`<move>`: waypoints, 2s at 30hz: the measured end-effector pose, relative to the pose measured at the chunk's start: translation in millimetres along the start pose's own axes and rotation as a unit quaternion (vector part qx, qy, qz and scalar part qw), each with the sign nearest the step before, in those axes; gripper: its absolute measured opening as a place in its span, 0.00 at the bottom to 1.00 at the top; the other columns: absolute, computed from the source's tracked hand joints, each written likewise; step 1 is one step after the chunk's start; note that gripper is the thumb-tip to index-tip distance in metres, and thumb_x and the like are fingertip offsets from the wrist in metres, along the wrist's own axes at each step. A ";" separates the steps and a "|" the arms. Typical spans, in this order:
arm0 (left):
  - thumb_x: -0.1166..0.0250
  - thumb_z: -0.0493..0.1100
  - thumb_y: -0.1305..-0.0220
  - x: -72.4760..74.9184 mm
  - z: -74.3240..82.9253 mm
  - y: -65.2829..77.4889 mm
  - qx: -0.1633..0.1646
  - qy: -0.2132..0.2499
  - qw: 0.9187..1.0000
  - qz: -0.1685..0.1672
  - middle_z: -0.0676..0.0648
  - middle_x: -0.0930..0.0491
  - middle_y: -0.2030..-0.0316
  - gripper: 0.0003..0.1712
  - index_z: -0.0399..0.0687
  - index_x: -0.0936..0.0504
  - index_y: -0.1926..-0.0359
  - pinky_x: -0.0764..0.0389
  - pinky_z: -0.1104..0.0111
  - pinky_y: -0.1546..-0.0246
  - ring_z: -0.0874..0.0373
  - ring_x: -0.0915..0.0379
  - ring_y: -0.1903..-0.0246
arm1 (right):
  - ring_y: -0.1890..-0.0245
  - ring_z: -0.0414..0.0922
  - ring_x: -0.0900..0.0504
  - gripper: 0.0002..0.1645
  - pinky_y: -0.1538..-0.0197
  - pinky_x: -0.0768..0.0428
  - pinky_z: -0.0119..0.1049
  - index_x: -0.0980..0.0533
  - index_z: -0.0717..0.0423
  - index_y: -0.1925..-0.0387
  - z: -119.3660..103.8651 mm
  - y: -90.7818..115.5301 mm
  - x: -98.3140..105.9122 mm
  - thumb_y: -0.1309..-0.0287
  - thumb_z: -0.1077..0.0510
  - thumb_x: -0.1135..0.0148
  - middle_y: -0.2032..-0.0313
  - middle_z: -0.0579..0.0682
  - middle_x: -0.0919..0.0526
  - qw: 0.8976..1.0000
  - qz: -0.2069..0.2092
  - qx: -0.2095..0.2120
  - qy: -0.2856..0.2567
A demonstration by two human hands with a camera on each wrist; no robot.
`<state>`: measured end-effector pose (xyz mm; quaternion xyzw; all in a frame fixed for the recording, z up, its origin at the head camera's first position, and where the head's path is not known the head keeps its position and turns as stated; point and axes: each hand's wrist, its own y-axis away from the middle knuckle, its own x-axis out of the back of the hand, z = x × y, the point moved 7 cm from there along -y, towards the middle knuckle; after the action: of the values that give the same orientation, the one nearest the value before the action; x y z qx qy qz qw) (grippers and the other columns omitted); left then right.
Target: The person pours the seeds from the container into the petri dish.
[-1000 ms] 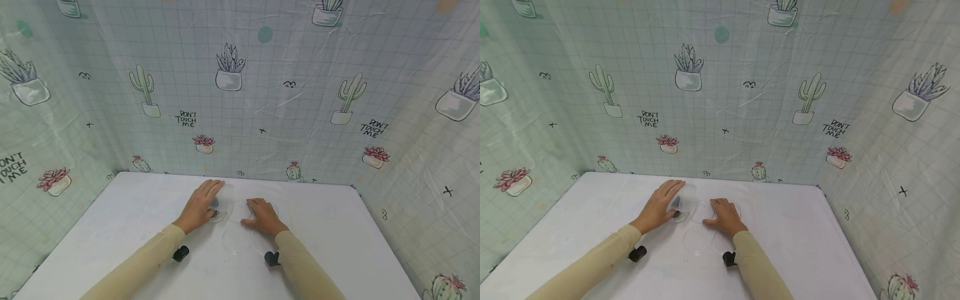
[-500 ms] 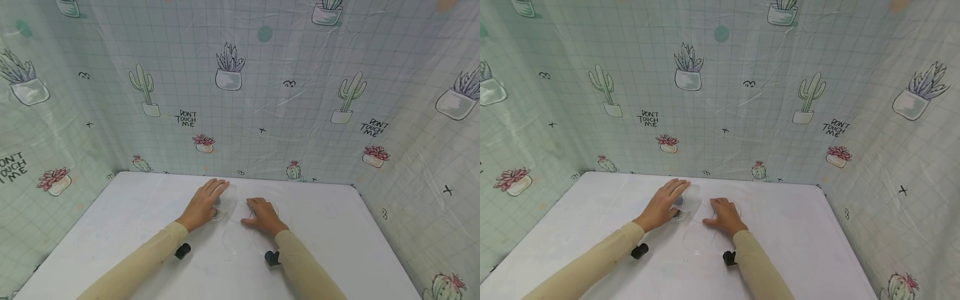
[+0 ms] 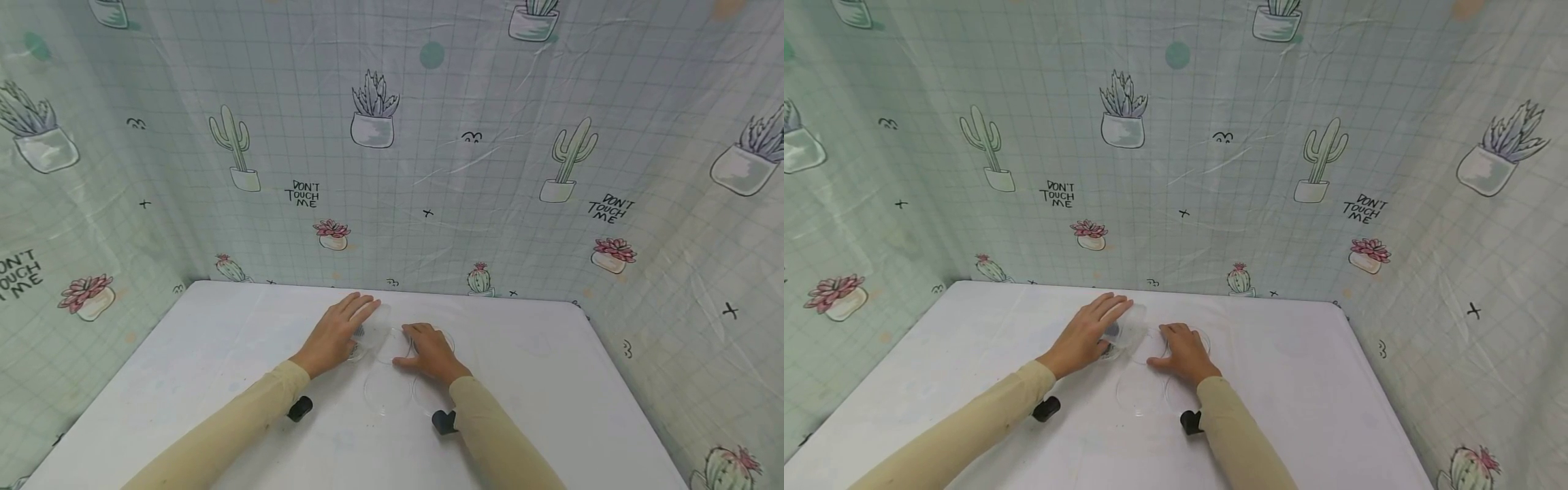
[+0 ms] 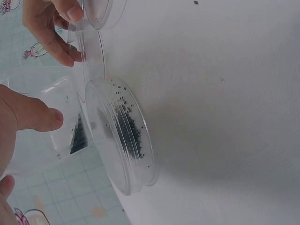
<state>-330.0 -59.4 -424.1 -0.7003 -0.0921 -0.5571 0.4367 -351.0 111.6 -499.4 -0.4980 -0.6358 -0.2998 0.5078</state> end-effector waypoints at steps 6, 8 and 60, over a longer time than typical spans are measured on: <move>0.28 0.30 0.62 -1.6 0.7 -0.9 -0.011 -0.014 1.000 -0.008 0.52 0.41 0.34 0.58 0.59 0.47 0.31 0.32 0.52 0.41 0.50 0.48 0.33 | 0.38 0.48 0.33 0.48 0.38 0.33 0.51 0.33 0.52 0.39 0.7 -0.2 -0.8 0.59 0.32 0.36 0.41 0.51 0.28 1.000 0.000 0.004 0.000; 0.29 0.31 0.61 -1.2 2.0 -1.5 -0.015 -0.021 1.000 -0.009 0.52 0.40 0.35 0.57 0.60 0.47 0.31 0.32 0.52 0.40 0.50 0.48 0.33 | 0.38 0.48 0.33 0.48 0.38 0.33 0.51 0.33 0.51 0.39 1.0 -0.1 -1.0 0.59 0.32 0.36 0.41 0.50 0.28 1.000 0.000 0.004 0.000; 0.32 0.31 0.55 -3.0 18.7 -9.4 -0.078 -0.079 0.994 -0.013 0.51 0.38 0.35 0.50 0.59 0.43 0.32 0.34 0.58 0.37 0.52 0.45 0.34 | 0.38 0.47 0.34 0.48 0.37 0.33 0.49 0.34 0.51 0.38 1.8 0.8 -1.4 0.58 0.31 0.37 0.41 0.50 0.29 1.000 0.003 0.002 0.005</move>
<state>-323.8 -39.3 -421.8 -0.7728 -0.0917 -0.5109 0.3652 -350.9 112.9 -501.3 -0.4976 -0.6322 -0.2998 0.5126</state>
